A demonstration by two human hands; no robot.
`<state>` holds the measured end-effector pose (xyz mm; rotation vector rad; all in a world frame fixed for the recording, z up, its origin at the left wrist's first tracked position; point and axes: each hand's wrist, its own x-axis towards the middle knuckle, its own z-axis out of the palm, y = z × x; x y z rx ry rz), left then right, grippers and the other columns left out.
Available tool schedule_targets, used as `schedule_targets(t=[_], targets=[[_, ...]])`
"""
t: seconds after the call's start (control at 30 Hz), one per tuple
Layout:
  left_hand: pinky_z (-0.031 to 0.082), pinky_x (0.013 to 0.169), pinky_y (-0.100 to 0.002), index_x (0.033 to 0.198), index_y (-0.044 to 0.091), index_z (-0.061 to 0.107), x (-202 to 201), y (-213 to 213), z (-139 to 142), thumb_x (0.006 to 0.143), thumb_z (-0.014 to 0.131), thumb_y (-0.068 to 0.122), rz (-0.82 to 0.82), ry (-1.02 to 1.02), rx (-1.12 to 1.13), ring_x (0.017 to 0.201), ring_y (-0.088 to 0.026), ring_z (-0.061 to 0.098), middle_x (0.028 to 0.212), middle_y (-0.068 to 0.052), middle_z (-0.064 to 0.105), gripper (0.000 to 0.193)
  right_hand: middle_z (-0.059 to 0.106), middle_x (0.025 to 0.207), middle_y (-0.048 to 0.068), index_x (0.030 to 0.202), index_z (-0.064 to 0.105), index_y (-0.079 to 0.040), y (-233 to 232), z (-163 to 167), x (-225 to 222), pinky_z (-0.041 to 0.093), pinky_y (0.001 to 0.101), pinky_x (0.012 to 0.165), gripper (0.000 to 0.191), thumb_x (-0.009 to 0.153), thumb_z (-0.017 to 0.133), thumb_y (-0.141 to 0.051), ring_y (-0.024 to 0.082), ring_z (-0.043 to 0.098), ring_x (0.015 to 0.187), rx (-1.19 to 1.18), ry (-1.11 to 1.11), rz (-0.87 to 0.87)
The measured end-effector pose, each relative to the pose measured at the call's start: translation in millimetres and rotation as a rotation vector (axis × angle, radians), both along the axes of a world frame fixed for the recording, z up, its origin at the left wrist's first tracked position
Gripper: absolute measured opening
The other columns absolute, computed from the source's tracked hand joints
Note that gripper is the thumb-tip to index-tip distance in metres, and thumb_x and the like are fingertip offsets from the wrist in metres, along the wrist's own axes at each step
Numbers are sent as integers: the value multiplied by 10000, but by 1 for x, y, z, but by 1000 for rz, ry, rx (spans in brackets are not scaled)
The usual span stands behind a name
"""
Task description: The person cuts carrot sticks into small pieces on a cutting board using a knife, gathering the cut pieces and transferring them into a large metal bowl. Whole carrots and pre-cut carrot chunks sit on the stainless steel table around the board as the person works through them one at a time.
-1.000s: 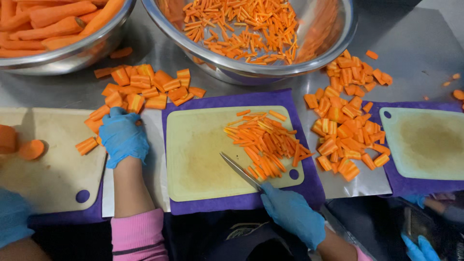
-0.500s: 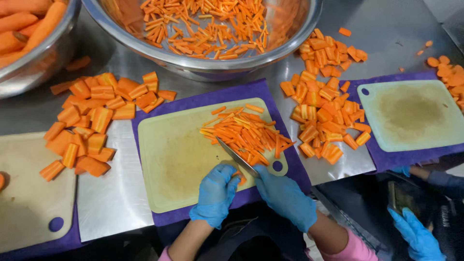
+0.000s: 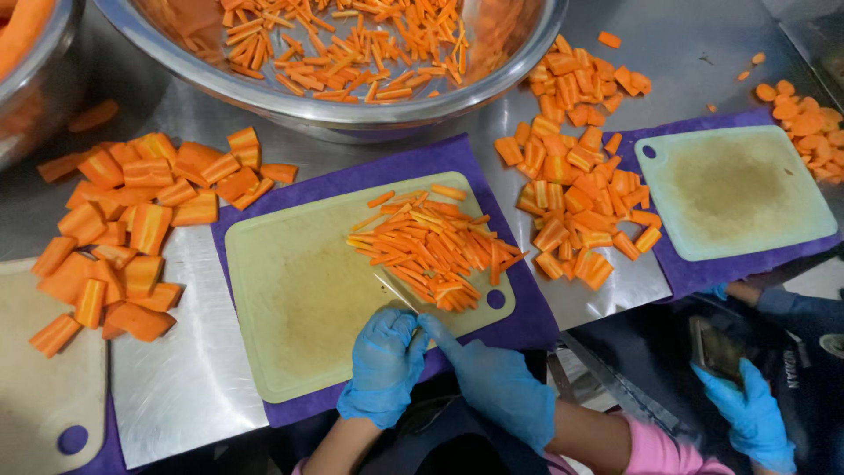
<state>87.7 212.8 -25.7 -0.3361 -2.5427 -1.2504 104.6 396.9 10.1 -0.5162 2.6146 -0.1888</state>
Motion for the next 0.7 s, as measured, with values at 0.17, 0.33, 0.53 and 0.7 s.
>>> schedule_targets(t=[0.17,0.33,0.53,0.7], targets=[[531,715,-449,898,53,676,0,-4,5,782,793,117,-51,32,26,845,-351,634,900,-133,655,176,697,681,180,1663,121,-221,-2,2,-22,513,495,507,822,942,492,-89,357,681,561,-30,-100,-34],[525,707,-458,861,68,673,-4,-3,3,761,802,125,-49,50,24,827,-351,629,862,-126,645,173,681,664,176,1630,167,-185,6,15,-3,490,513,447,804,918,533,-111,362,669,522,-136,62,-29],[520,701,-465,866,74,691,-1,-4,-5,740,782,92,-74,4,5,818,-361,623,844,-131,646,156,698,731,158,1627,186,-255,-3,1,-1,505,539,485,820,900,534,-104,359,688,580,-30,33,-48],[532,727,-460,878,67,679,-1,-6,-7,758,783,108,-83,31,42,848,-362,635,884,-134,663,164,694,772,179,1633,173,-221,1,4,-4,514,531,486,824,904,537,-97,387,680,571,-116,30,-49]])
